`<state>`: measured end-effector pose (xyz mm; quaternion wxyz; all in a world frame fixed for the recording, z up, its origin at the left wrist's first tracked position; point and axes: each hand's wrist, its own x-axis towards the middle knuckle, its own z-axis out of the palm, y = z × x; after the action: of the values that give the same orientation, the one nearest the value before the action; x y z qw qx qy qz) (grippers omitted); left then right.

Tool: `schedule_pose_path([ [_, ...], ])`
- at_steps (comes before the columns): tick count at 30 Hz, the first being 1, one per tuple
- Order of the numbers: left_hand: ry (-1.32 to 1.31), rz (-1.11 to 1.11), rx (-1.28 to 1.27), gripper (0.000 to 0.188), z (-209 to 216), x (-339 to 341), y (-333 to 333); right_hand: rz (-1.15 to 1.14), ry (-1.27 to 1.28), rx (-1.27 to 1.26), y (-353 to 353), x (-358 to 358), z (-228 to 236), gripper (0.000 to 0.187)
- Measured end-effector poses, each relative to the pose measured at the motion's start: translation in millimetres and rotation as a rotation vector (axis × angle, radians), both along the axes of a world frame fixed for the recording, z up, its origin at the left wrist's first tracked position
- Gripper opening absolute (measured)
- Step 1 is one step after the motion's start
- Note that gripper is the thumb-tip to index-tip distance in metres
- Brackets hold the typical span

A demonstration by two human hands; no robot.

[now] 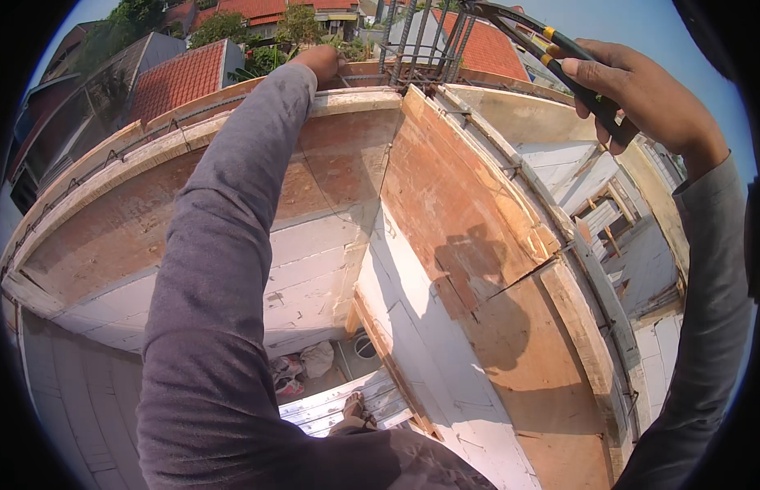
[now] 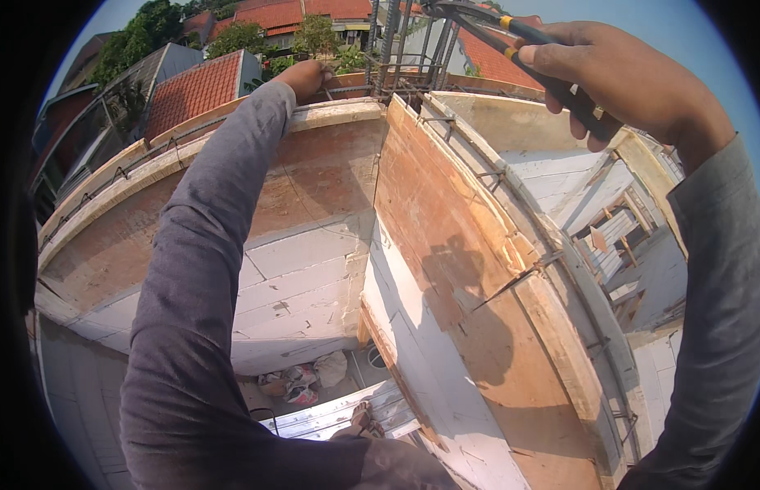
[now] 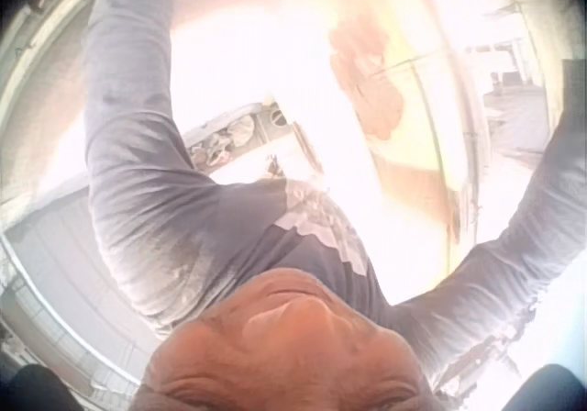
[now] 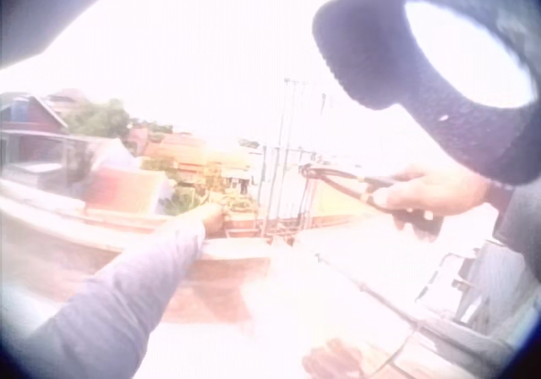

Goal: The person secures vertical rebar to a wooden formwork on a rooftop using pliers and wire. They repeatedly wrap wire around the rebar and formwork, then twist and tighten it with pliers to hold the structure in place.

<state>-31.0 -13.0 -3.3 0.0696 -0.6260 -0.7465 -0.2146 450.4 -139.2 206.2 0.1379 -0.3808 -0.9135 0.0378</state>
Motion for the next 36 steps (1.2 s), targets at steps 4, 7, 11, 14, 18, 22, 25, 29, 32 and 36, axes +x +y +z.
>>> schedule_pose_path([
  [4,-0.13,-0.094,0.05,0.034,0,-3,12,-0.184,-0.07,-0.161,3,25,-59,0.047],
  [7,-0.129,-0.169,0.03,0.035,1,-3,11,-0.204,-0.179,-0.01,5,45,-89,0.047],
  [11,-0.195,-0.207,0.065,0.03,-5,-11,16,-0.161,-0.26,0.137,-19,76,-95,0.044],
  [14,0.072,-0.203,0.192,0.029,-3,-18,20,-0.106,-0.238,0.076,-63,90,-82,0.041],
  [18,-0.309,-0.134,0.324,0.033,25,6,4,-0.106,-0.27,0.042,-107,115,-66,0.041],
  [22,-0.233,-0.253,0.464,0.034,46,42,-27,-0.048,-0.258,0.022,-127,137,-56,0.039],
  [25,-0.32,-0.279,0.45,0.036,67,76,-61,0.008,-0.237,0.112,-126,145,-61,0.039],
  [29,-0.466,-0.661,0.37,0.035,50,208,-143,0.045,-0.277,0.098,-113,140,-80,0.043],
  [32,-0.659,-0.833,0.243,0.046,3,275,-216,0.104,-0.321,0.064,-116,138,-87,0.052],
  [36,-1.216,-0.713,0.368,0.04,-80,294,-266,0.204,-0.414,0.068,-131,135,-88,0.056],
])
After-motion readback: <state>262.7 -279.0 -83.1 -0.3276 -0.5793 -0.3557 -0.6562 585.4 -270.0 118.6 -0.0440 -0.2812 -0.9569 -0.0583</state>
